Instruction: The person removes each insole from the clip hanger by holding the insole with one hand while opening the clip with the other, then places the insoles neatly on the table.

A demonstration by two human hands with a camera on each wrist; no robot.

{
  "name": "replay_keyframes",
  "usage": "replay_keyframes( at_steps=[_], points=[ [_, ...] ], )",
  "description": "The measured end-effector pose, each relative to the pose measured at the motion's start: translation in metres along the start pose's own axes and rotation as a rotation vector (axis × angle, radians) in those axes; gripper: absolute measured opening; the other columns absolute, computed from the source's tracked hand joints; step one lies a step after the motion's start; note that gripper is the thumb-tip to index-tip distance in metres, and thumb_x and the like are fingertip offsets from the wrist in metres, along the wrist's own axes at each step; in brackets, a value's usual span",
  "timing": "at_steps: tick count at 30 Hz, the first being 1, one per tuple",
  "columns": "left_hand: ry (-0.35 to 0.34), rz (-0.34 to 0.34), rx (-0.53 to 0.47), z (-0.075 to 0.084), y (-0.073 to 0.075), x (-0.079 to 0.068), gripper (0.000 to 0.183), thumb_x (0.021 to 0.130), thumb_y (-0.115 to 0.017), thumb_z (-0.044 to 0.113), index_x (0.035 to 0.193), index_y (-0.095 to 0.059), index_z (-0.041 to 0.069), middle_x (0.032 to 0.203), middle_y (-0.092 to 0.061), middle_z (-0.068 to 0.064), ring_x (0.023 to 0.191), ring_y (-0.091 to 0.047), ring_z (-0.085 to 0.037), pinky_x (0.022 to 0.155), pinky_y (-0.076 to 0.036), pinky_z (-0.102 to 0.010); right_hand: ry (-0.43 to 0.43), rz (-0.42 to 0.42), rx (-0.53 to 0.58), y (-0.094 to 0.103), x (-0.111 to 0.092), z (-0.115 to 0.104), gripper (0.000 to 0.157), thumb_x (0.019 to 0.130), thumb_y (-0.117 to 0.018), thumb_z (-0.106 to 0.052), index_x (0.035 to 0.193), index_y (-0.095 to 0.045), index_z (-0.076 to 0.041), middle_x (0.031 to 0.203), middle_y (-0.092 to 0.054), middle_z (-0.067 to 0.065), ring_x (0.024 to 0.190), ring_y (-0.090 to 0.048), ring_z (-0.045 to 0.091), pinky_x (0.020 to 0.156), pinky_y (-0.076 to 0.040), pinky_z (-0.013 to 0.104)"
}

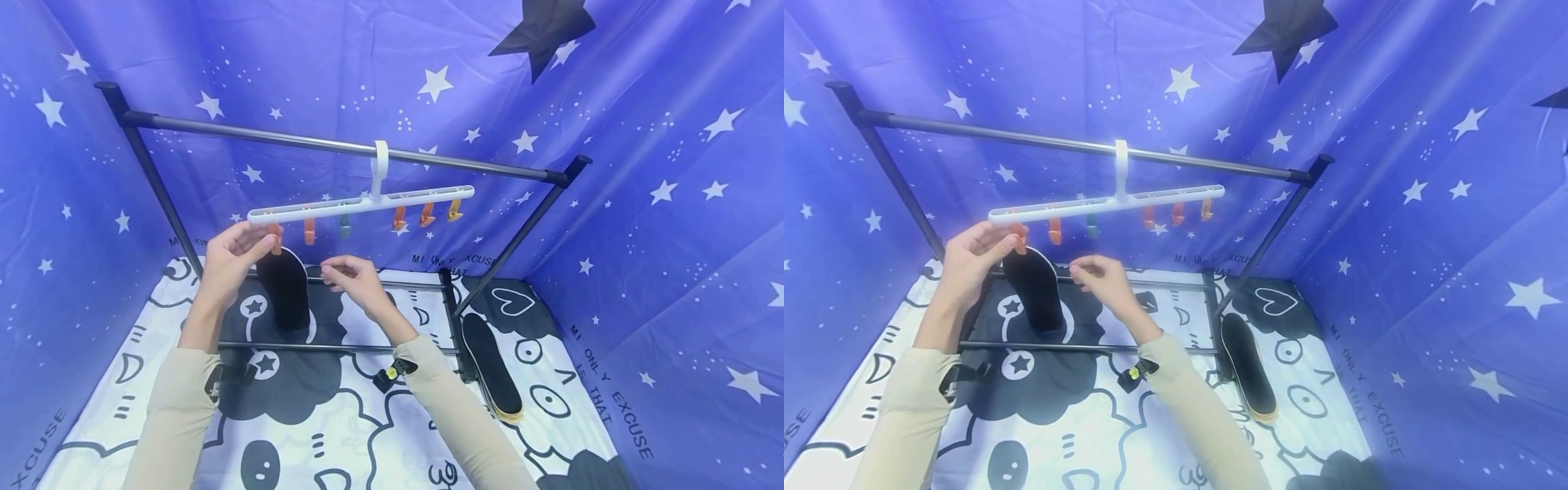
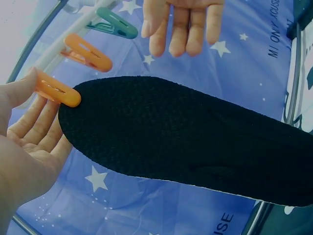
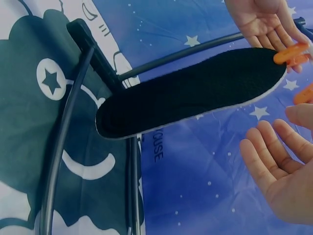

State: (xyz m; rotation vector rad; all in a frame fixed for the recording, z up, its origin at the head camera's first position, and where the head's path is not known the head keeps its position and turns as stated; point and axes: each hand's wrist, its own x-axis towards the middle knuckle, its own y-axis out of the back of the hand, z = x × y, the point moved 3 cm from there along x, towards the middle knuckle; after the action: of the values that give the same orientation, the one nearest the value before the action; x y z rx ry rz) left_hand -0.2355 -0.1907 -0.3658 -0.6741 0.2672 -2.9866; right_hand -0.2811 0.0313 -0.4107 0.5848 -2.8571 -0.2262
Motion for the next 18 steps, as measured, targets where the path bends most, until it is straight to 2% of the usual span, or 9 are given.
replay_keyframes(
  at_steps=[2, 6, 9, 11, 15, 18],
  points=[
    [-0.008, 0.009, 0.0, 0.001, 0.0, 0.0, 0.016, 0.095, -0.069, 0.002, 0.111, -0.072, 0.001, 0.094, -0.077, 0.005, 0.079, -0.071, -0.008, 0.079, -0.059, -0.017, 0.011, -0.012, -0.008, -0.004, 0.001, -0.001, 0.025, 0.098, -0.067, -0.008, 0.117, -0.07, 0.007, 0.109, -0.073, 0.027, 0.091, -0.074, 0.028, 0.081, -0.065, 0.04],
    [-0.026, 0.034, -0.002, 0.003, 0.0, 0.0, 0.016, 0.095, -0.069, 0.002, 0.111, -0.072, 0.0, 0.094, -0.078, 0.005, 0.078, -0.07, -0.008, 0.08, -0.058, -0.017, 0.035, -0.033, -0.014, -0.012, 0.002, -0.004, 0.025, 0.096, -0.068, -0.006, 0.118, -0.069, 0.006, 0.113, -0.072, 0.027, 0.099, -0.07, 0.044, 0.082, -0.065, 0.036],
    [-0.03, 0.05, -0.001, 0.003, 0.0, -0.001, 0.016, 0.095, -0.069, 0.002, 0.111, -0.072, 0.0, 0.093, -0.077, 0.005, 0.078, -0.07, -0.009, 0.08, -0.058, -0.017, 0.04, -0.051, -0.01, -0.016, 0.002, -0.006, 0.026, 0.095, -0.069, -0.005, 0.118, -0.068, 0.007, 0.113, -0.071, 0.028, 0.101, -0.068, 0.049, 0.081, -0.064, 0.032],
    [-0.027, 0.056, 0.005, 0.004, 0.0, -0.001, 0.016, 0.095, -0.069, 0.003, 0.111, -0.073, 0.001, 0.092, -0.077, 0.006, 0.078, -0.07, -0.008, 0.08, -0.057, -0.017, 0.037, -0.064, -0.007, -0.019, 0.001, -0.007, 0.026, 0.094, -0.07, -0.004, 0.118, -0.069, 0.007, 0.114, -0.071, 0.028, 0.1, -0.07, 0.044, 0.082, -0.064, 0.031],
    [-0.023, 0.052, 0.012, 0.004, -0.001, -0.002, 0.016, 0.095, -0.07, 0.003, 0.11, -0.074, 0.004, 0.091, -0.077, 0.007, 0.078, -0.07, -0.007, 0.079, -0.056, -0.017, 0.024, -0.08, -0.023, -0.022, 0.001, -0.007, 0.026, 0.094, -0.071, -0.004, 0.118, -0.07, 0.005, 0.115, -0.072, 0.025, 0.095, -0.074, 0.026, 0.082, -0.063, 0.028],
    [-0.022, 0.05, 0.02, 0.004, -0.002, -0.001, 0.016, 0.095, -0.07, 0.005, 0.11, -0.074, 0.004, 0.091, -0.077, 0.006, 0.078, -0.069, -0.008, 0.079, -0.056, -0.017, 0.007, -0.083, -0.023, -0.023, 0.0, -0.007, 0.026, 0.094, -0.072, -0.004, 0.118, -0.07, 0.005, 0.115, -0.072, 0.025, 0.093, -0.074, 0.019, 0.082, -0.063, 0.027]
  ],
)
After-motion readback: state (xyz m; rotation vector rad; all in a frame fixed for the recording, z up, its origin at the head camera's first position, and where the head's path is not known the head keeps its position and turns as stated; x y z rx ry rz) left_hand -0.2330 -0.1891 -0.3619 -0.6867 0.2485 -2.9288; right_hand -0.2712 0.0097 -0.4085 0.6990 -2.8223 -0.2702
